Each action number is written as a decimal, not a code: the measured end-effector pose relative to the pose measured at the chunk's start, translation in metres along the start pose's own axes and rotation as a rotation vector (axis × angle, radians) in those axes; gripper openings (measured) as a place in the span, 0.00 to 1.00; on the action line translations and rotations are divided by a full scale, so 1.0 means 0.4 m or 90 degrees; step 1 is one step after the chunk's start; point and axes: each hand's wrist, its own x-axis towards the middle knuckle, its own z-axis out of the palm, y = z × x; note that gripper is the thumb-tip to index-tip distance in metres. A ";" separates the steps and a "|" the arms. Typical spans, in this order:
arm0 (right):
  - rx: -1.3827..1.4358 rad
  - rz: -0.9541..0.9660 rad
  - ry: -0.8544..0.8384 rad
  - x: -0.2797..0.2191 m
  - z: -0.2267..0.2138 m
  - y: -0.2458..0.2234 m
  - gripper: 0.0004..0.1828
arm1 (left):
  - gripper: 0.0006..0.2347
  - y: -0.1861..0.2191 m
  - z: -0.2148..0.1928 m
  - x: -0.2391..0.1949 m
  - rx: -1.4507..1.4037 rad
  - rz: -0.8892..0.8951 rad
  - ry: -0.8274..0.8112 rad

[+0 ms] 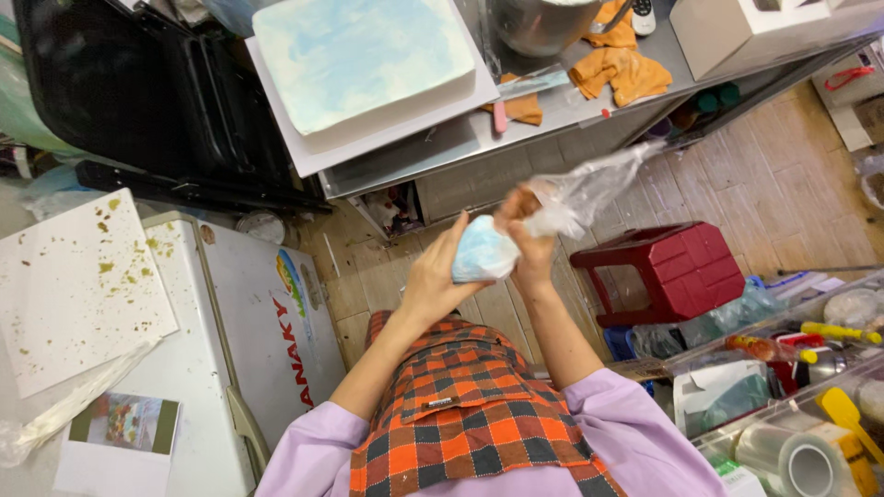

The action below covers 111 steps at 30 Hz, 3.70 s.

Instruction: The person fills a disposable piping bag with light blue frosting, twists the top to secure the contents, and then uses scissors to cut the tip of the bag. The person is wearing a purple shirt and a plaid apron in a kitchen setting.

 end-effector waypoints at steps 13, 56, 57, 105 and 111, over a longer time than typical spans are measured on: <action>0.371 -0.093 0.193 0.167 -0.175 -0.117 0.31 | 0.33 -0.073 -0.221 0.073 -0.209 -0.008 0.107; 0.322 -0.219 0.388 0.249 -0.748 -0.137 0.30 | 0.21 -0.272 0.378 0.684 0.019 0.187 -0.201; 0.312 -0.213 0.379 0.244 -0.767 -0.144 0.30 | 0.21 -0.294 0.427 0.705 0.027 0.177 -0.214; 0.295 -0.218 0.425 0.349 -0.617 -0.185 0.31 | 0.25 0.101 0.384 0.751 -0.187 0.424 -0.439; 0.299 -0.193 0.314 0.392 -0.496 -0.191 0.31 | 0.42 0.091 0.371 0.760 -0.074 0.394 -0.339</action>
